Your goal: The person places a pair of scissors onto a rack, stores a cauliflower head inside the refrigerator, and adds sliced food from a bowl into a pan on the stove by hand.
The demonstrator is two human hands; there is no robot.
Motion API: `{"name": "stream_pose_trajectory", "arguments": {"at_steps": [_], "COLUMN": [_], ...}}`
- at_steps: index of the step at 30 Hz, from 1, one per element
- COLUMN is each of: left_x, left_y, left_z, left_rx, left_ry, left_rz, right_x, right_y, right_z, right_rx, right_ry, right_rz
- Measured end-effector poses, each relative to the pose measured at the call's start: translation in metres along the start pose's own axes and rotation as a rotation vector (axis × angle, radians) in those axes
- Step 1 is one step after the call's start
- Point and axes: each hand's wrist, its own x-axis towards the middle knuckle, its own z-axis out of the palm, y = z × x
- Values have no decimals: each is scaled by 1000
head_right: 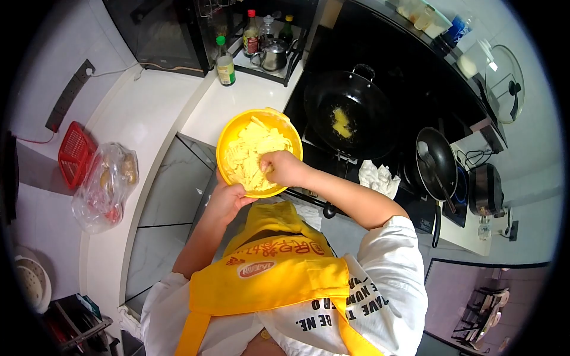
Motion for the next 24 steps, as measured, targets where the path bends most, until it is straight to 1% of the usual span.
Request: {"name": "stream_pose_trajectory", "arguments": {"at_steps": [1,2,8,14,17,19,24], "left_x": [1,2,5,5,6,6,6], "left_y": [-1,-2,-3,-2,-1,0,2], "left_z": [0,-2,-3,0,3,4,9], "left_rx": [0,-12,-13,-4,10,17,7], "left_ry": [0,-4,-17,-7,2,4,1], "left_rz": [-1,-2,-10,-28,-34,-41,-38], "right_x": [-1,-1,-3,-7,-12,-14,-13], "right_y": [4,7,1,8,0,-5,10], "right_z": [1,0,-5,-7,-13,-18,-14], "right_rx": [70,71,65,75,21,70,131], "right_ry": [24,24,-51,-67,-79,-134,-87], "right_rz": [-18,-17,105,59,48,74,39]}}
